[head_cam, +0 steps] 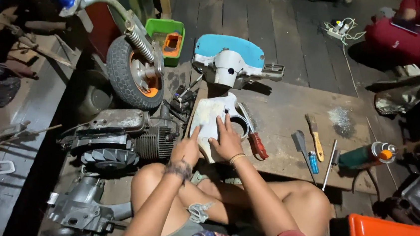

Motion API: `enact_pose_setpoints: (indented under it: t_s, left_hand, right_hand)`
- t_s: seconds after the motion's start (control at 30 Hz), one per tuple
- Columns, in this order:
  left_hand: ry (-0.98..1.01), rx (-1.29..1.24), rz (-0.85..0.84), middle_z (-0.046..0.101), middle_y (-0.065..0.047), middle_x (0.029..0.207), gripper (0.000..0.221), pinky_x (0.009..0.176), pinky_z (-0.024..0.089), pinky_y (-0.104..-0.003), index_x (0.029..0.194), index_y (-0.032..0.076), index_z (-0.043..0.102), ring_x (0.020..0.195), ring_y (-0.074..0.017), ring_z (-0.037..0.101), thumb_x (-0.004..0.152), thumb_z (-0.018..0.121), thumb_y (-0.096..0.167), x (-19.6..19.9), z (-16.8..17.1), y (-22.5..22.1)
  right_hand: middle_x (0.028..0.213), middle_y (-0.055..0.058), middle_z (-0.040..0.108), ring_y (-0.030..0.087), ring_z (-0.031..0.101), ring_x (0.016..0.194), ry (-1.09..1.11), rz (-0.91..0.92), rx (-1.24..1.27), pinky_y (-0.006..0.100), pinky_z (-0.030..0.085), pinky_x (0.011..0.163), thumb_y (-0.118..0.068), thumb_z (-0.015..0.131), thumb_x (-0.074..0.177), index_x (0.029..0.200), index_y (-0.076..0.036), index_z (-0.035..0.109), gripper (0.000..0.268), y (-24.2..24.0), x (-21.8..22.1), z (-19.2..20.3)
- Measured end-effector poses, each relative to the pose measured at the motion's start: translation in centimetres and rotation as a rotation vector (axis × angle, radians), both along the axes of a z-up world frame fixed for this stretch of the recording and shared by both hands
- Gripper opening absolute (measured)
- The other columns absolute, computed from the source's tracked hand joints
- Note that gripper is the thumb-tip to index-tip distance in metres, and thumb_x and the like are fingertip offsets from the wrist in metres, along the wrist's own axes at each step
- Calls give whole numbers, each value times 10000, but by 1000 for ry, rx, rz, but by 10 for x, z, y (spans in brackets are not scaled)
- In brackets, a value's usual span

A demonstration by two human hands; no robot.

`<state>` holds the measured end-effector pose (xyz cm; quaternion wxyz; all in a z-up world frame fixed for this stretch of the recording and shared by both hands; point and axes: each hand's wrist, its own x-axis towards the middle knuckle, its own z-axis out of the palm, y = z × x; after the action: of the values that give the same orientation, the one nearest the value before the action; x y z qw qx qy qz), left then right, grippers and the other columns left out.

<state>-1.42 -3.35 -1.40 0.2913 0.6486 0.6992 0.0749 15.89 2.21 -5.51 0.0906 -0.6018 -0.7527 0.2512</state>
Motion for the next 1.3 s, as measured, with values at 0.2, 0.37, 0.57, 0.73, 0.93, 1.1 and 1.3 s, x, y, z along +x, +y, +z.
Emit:
enact_pose_setpoints:
  t_s: [0.2, 0.37, 0.57, 0.73, 0.93, 1.1, 1.3]
  left_hand:
    - [14, 40, -2, 707, -306, 1083, 536, 790, 619, -524, 1609, 115, 318, 975, -434, 725, 1076, 317, 171, 5, 5, 42]
    - [-31, -51, 8, 707, -309, 1108, 552, 819, 596, -549, 1623, 185, 284, 1014, -458, 712, 1073, 311, 180, 4, 42, -13]
    - [9, -64, -23, 699, -302, 1152, 575, 908, 581, -568, 1621, 194, 268, 1067, -467, 699, 1053, 355, 172, 2, 38, -9]
    - [-1, -17, 16, 717, -277, 1136, 599, 884, 590, -552, 1624, 181, 293, 1042, -428, 718, 1027, 322, 146, 8, 20, 41]
    - [-57, -55, 3, 701, -328, 1136, 570, 879, 572, -600, 1625, 148, 267, 1074, -491, 689, 1056, 303, 147, -1, 34, 9]
    - [-4, -124, -14, 714, -301, 1128, 597, 851, 588, -561, 1626, 178, 291, 1026, -449, 712, 1036, 381, 149, -9, 23, -2]
    - [31, 18, -50, 734, -287, 941, 599, 702, 605, -467, 1597, 57, 332, 819, -377, 733, 1000, 366, 27, 8, 8, 64]
  right_hand:
    - [1699, 184, 116, 480, 507, 1344, 21, 2, 12, 621, 401, 1062, -432, 688, 912, 1631, -204, 233, 881, 1, 2, -8]
    - [1699, 189, 110, 480, 511, 1339, 15, 4, 3, 622, 404, 1060, -418, 683, 918, 1631, -187, 233, 874, -2, 2, -2]
    - [1697, 195, 103, 494, 501, 1340, 13, 12, -2, 635, 391, 1066, -414, 684, 922, 1635, -180, 219, 883, 2, -1, -4]
    - [1695, 200, 115, 503, 490, 1348, 39, 4, 16, 639, 395, 1067, -415, 704, 908, 1629, -181, 240, 889, 1, 4, -8]
    - [1694, 208, 109, 495, 486, 1354, 13, 12, 12, 629, 402, 1066, -419, 698, 910, 1628, -175, 240, 886, -1, 2, -1]
    - [1676, 259, 120, 501, 504, 1334, -14, 45, 29, 627, 422, 1052, -395, 690, 927, 1623, -131, 239, 870, 0, 0, 3]
    - [1666, 268, 152, 502, 513, 1329, -9, 52, 82, 624, 439, 1039, -435, 706, 899, 1616, -136, 264, 894, 2, 4, -9]
